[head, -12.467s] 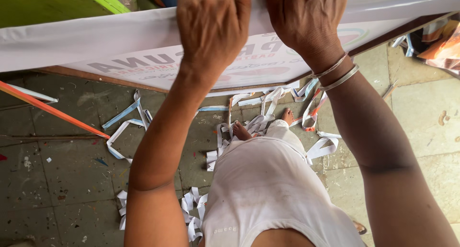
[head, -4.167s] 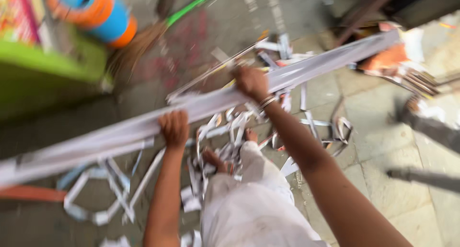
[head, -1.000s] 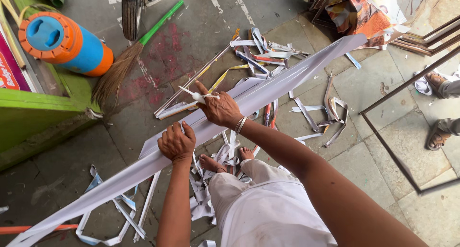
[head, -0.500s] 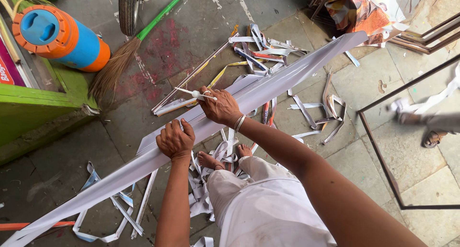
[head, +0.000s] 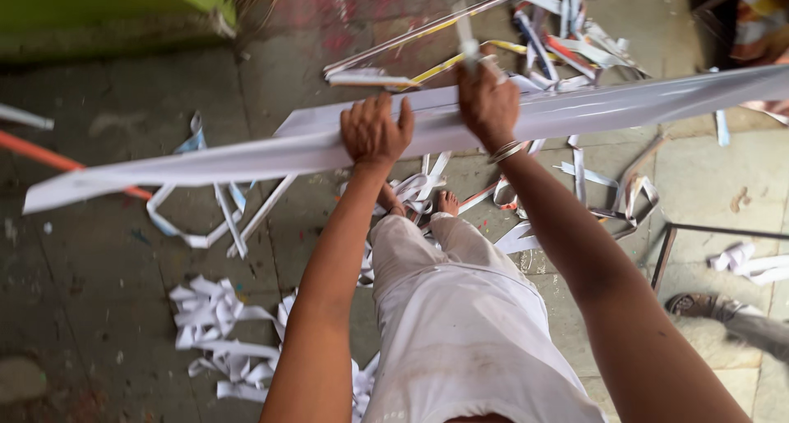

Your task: The person applies glue to the edges of a printed banner and folds it around a metal frame. They then roll the banner onto a white PVC pipe and secure it with a plastic tie. The finished sign is placed against a wall.

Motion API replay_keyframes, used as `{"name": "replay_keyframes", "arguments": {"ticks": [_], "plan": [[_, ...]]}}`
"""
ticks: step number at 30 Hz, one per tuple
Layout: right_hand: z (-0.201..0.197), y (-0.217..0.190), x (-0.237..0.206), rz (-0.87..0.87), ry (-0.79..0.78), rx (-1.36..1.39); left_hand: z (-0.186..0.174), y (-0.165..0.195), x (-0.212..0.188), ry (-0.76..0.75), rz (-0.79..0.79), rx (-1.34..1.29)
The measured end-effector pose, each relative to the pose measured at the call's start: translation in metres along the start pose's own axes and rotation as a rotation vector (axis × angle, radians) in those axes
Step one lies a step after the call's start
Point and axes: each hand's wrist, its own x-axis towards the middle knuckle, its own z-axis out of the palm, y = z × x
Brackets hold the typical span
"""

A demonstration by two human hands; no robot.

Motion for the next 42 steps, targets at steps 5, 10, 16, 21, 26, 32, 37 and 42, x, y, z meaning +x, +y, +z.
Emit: {"name": "replay_keyframes", "arguments": {"ticks": [5,10,16,21,26,32,37,42], "plan": [[-0.002,-0.014,0.014,-0.018,0.034,-0.065,0.002,-0.012,0.008,-0.077,-0.069,-0.141],[-0.008,-0.024,0.025,0.065,-0.046,0.042,-0.008,-0.055,0.031,0.018,-0.174,0.028],[-0.007,-0.028,0.028,-0.036,-0.054,-0.016,-0.051,-0.126,0.026,-0.256,-0.249,0.234],[-0.004,-0.033,0.032,-0.123,-0.011,-0.051,-0.043,-0.126,0.034,-0.377,-0.270,0.167],[-0.002,-0.039,0.040,-0.076,-0.015,-0.006,-0.030,-0.100,0.049,-0.434,-0.139,0.121],[0.009,-0.023,0.040,0.040,0.012,-0.031,-0.012,-0.054,0.041,-0.236,-0.015,0.010],[0.010,-0.012,0.042,-0.138,0.053,-0.362,-0.020,-0.053,0.041,-0.121,0.057,-0.063],[0.029,-0.062,0.037,-0.170,0.144,-0.518,-0.019,-0.052,0.045,-0.103,0.089,-0.087]]}}
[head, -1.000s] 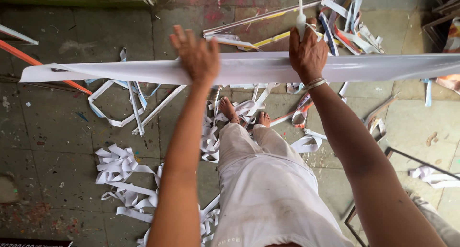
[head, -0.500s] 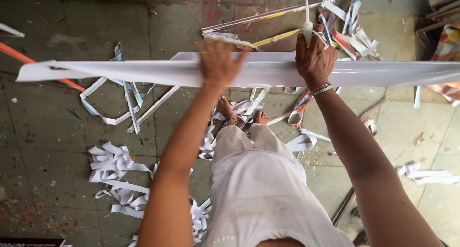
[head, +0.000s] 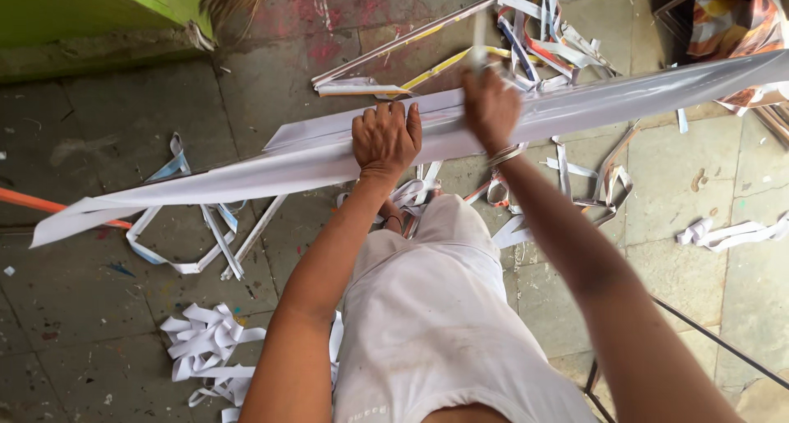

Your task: The person applies glue to the edges of a printed banner and folds it around a metal frame. They then roll the banner onto a white PVC pipe and secure it with a plastic tie. The finished sign is placed against a wall.

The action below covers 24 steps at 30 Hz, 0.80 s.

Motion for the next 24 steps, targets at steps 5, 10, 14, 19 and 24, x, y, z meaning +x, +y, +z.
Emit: {"name": "replay_keyframes", "arguments": {"ticks": [5,10,14,19,24], "plan": [[-0.008,-0.062,0.008,0.062,-0.046,0.160,0.013,-0.009,0.001,-0.005,0.001,-0.034],[0.001,-0.065,0.013,-0.094,-0.163,0.267,0.027,-0.018,0.014,-0.014,-0.043,-0.148],[0.023,-0.059,0.008,0.069,-0.167,0.561,0.016,-0.030,0.022,-0.278,-0.072,-0.205],[0.043,-0.066,0.008,-0.188,0.059,0.224,-0.058,-0.101,-0.018,0.038,0.293,-0.176],[0.033,-0.082,0.006,0.115,-0.088,0.435,-0.178,-0.262,-0.068,0.016,0.137,0.194]]}}
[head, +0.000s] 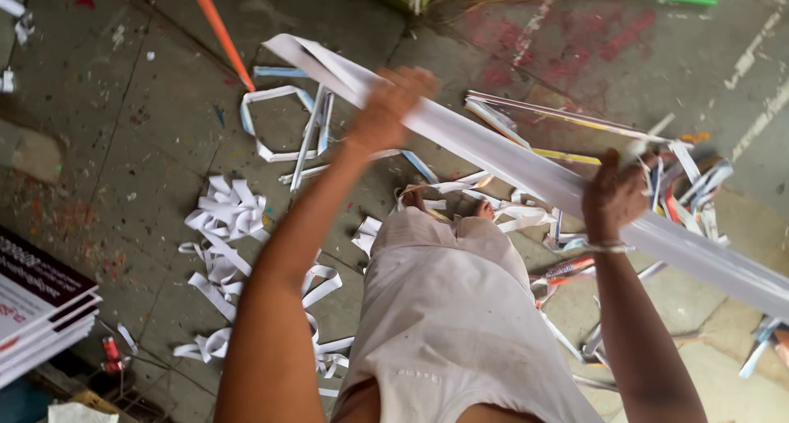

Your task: The person applies glue to the edges of a printed banner and folds it around a metal frame. They then roll the banner onto a white PVC pipe and secure it with a plastic tie. The finished sign is placed against a wall.

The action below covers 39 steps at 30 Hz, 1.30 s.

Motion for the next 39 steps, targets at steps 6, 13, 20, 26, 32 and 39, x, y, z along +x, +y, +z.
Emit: {"name": "replay_keyframes", "arguments": {"ticks": [6,13,20,26,32,39], "plan": [[-0.015,-0.012,0.003,0.119,-0.101,0.334,-0.060,-0.142,-0.039,-0.040,-0.151,0.131],[-0.054,-0.071,-0.005,0.128,-0.441,1.302,-0.049,-0.188,-0.053,-0.060,-0.460,-0.639],[-0.003,-0.261,-0.042,-0.257,-0.644,1.016,-0.032,-0.196,-0.060,0.067,-0.487,-0.621],[0.032,-0.383,-0.039,-0.638,-0.358,0.591,-0.027,-0.199,-0.066,0.072,-0.489,-0.668],[0.051,-0.423,-0.034,-0.805,-0.249,0.542,-0.025,-0.192,-0.072,0.113,-0.527,-0.682],[0.041,-0.410,-0.028,-0.824,-0.295,0.472,-0.022,-0.187,-0.073,0.161,-0.502,-0.641]]}}
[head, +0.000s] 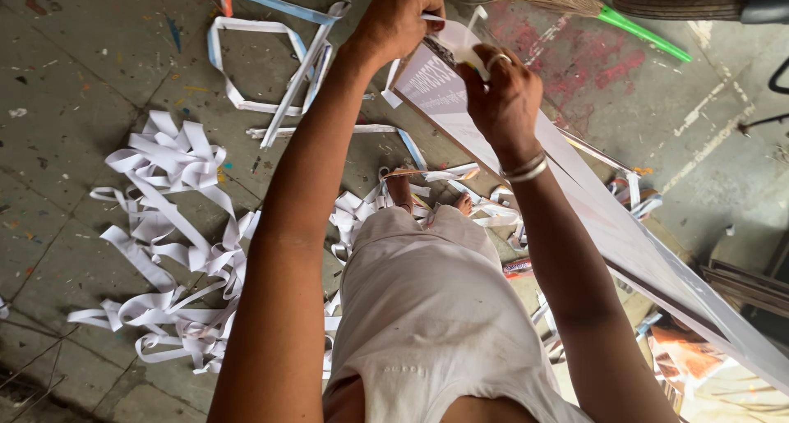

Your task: The person applies glue to the edges of a printed banner and folds it around a metal frame. They then roll the banner onto a white PVC pipe and secure it with a plastic tie. The finished sign is placed against a wall.

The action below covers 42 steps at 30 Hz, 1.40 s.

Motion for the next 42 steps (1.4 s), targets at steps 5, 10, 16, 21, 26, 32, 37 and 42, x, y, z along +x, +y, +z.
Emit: {"name": "replay_keyframes", "arguments": {"ticks": [5,10,16,21,26,32,37,42], "plan": [[-0.040,0.012,-0.036,0.017,0.026,0.042,0.006,-0.007,0.002,0.035,0.119,-0.002],[-0.071,0.026,-0.070,0.074,0.044,-0.013,0.014,-0.011,0.003,0.034,0.136,0.029],[-0.102,0.046,-0.117,0.154,0.068,-0.060,0.017,-0.012,0.004,0.008,0.144,0.078],[-0.126,0.066,-0.158,0.254,0.031,-0.103,0.017,0.016,0.005,-0.072,-0.013,0.230],[-0.136,0.066,-0.179,0.865,0.254,0.933,0.058,0.069,-0.008,0.039,0.578,0.613],[-0.151,0.053,-0.160,0.929,0.303,1.683,0.089,0.059,-0.022,-0.105,0.609,0.723],[-0.154,0.053,-0.132,0.794,0.308,1.922,0.100,0.044,-0.034,-0.101,0.568,0.738],[-0.146,0.060,-0.124,0.636,0.237,1.982,0.111,0.037,-0.050,0.062,0.605,0.770]]}}
